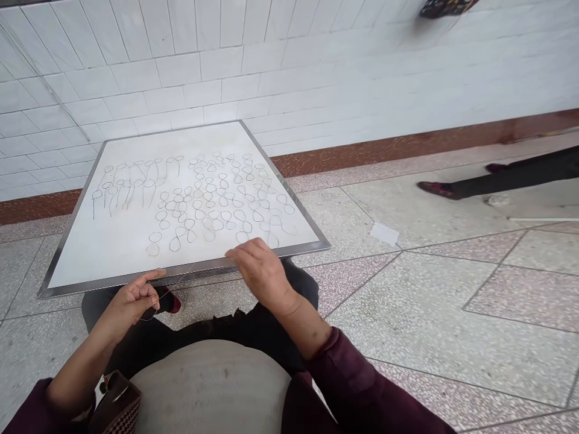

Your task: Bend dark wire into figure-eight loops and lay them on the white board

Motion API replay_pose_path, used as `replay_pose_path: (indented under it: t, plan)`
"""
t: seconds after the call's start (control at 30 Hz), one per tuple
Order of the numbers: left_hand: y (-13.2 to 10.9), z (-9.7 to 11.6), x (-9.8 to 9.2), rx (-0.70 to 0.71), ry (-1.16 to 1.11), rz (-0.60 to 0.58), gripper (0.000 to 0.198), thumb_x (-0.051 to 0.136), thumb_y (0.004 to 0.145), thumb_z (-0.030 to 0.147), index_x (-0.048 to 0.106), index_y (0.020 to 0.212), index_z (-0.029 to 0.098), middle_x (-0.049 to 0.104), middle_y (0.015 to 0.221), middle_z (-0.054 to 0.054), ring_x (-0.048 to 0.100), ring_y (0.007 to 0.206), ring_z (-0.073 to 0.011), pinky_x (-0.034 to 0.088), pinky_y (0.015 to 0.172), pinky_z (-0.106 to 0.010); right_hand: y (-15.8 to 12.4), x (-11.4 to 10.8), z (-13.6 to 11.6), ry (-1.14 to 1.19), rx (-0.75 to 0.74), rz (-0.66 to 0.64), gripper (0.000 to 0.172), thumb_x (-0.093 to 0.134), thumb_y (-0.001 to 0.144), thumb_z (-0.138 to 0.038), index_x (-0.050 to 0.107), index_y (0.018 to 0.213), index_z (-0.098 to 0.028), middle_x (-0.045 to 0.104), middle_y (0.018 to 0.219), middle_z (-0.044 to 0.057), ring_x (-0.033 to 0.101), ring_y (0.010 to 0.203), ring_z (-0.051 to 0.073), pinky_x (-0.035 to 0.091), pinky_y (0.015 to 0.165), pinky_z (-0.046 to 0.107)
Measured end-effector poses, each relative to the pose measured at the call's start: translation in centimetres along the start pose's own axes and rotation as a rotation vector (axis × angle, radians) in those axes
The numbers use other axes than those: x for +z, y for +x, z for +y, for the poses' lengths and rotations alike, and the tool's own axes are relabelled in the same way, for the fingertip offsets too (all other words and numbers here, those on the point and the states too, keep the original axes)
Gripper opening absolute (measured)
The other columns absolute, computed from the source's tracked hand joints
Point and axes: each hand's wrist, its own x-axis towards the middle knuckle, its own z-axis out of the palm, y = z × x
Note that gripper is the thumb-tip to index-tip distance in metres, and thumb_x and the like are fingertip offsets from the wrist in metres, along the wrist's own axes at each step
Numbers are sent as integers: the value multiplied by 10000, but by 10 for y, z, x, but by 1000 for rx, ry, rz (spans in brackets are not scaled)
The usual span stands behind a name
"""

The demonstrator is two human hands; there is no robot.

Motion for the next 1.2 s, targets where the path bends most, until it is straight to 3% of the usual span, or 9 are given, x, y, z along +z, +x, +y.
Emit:
replay_pose_path:
  t: [0.13,0.2,0.4,0.57,0.77,0.97,1.1,1.2]
  plan:
    - [-1,3,9,-10,-53,-46,607,591,811,290,450,1389,169,610,694,15,376,452,-70,231,393,-190,14,4,-33,114,-172,-83,254,553,936,-107,647,1135,-235,700,1055,53,551,1066,209,449,885,370]
    - [-1,4,13,-16,-71,-83,617,606,812,304,450,1392,167,611,693,17,331,424,-54,221,382,-188,17,12,-45,144,-223,-141,225,543,949,-124,656,1113,-228,706,1069,45,527,1135,212,413,937,385]
    - [-5,5,16,-3,-103,-120,608,613,816,299,461,1388,158,604,686,16,313,418,-43,206,376,-180,10,24,-46,197,-203,-232,210,479,977,-124,659,1021,-222,682,811,9,545,996,176,371,954,383]
    - [-3,6,20,-8,-70,-132,611,600,804,281,460,1387,163,598,688,13,345,440,-56,207,363,-174,7,23,-44,152,-176,-294,252,461,958,-79,653,989,-240,651,790,3,540,948,167,337,1024,416]
    - [-2,4,24,-4,-49,-124,611,582,815,265,440,1400,161,606,688,13,336,432,-57,249,367,-175,6,28,-53,155,-212,-319,214,499,951,-97,655,994,-236,685,865,4,538,1055,179,308,1090,445]
    - [0,-1,27,24,-57,-131,606,586,834,258,433,1413,166,626,706,-1,388,463,-75,298,386,-182,4,39,-70,206,-247,-306,235,464,959,-83,662,933,-207,627,727,-21,547,817,135,349,1028,365]
    - [2,-1,28,20,-57,-130,609,599,829,260,442,1409,163,622,697,0,381,463,-73,287,383,-178,4,43,-73,193,-230,-321,219,472,961,-110,657,896,-208,599,688,-19,496,745,140,385,874,329]
    - [3,-2,30,22,-59,-122,603,615,819,267,466,1395,168,611,693,1,390,468,-74,279,384,-179,4,45,-73,178,-224,-313,218,480,955,-117,643,843,-207,585,668,-21,464,726,143,372,840,321]
